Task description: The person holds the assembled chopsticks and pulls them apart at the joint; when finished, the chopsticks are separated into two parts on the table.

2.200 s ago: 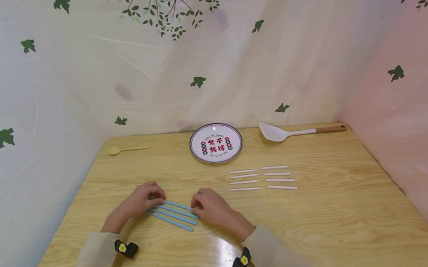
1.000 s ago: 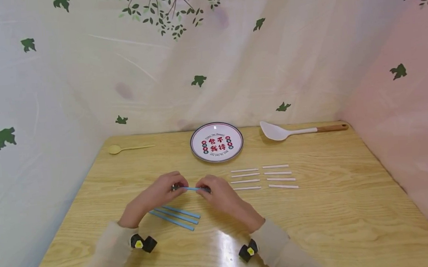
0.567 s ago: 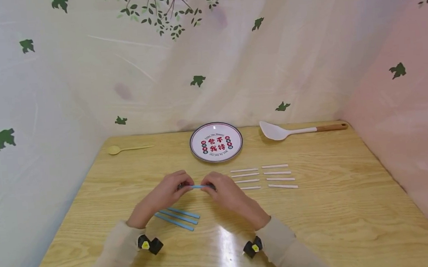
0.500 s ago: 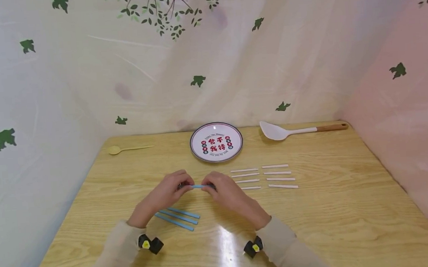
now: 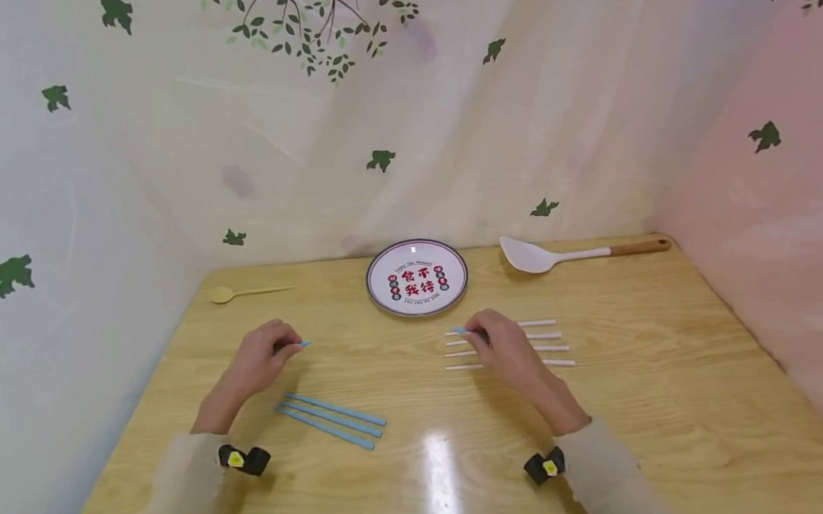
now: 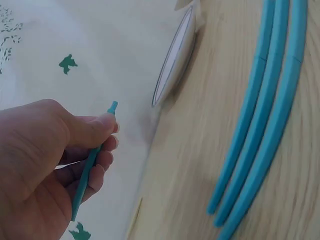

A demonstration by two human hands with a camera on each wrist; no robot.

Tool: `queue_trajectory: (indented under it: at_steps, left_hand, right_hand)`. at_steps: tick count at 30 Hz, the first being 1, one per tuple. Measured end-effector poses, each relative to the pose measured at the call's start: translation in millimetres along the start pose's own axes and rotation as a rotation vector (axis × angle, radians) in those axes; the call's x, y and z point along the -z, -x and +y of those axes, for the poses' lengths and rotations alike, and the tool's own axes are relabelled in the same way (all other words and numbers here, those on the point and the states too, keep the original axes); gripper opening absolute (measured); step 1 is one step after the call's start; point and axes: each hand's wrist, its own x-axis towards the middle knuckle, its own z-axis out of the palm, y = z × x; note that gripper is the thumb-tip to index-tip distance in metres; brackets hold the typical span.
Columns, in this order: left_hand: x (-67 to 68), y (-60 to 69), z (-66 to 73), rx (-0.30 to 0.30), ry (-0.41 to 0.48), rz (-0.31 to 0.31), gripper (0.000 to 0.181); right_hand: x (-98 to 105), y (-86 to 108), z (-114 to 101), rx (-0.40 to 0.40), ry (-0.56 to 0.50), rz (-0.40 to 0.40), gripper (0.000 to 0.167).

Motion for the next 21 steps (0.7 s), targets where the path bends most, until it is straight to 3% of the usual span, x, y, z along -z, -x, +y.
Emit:
queue_trajectory:
  at_steps: [4, 12, 17, 21]
  left_hand:
    - [-0.1, -1.8, 7.0, -0.024, 0.047, -0.048, 0.007]
    - [-28.6, -10.4, 33.7, -0.015, 0.062, -0.075, 0.007]
    - [-45.5, -15.5, 49.2, 0.014, 0.079, -0.103, 0.007]
    - [-58.3, -19.2, 63.2, -0.016, 0.095, -0.133, 0.007]
  right_hand:
    - [10.5, 2.4, 6.7, -0.025, -0.014, -0.036, 0.009]
    - [17.2, 9.3, 15.3, 0.029, -0.034, 0.018, 0.01]
    - [29.7, 16.3, 26.5, 0.007, -0.028, -0.023, 0.013]
    - [40.9, 24.3, 38.9, -0.006, -0.014, -0.047, 0.017]
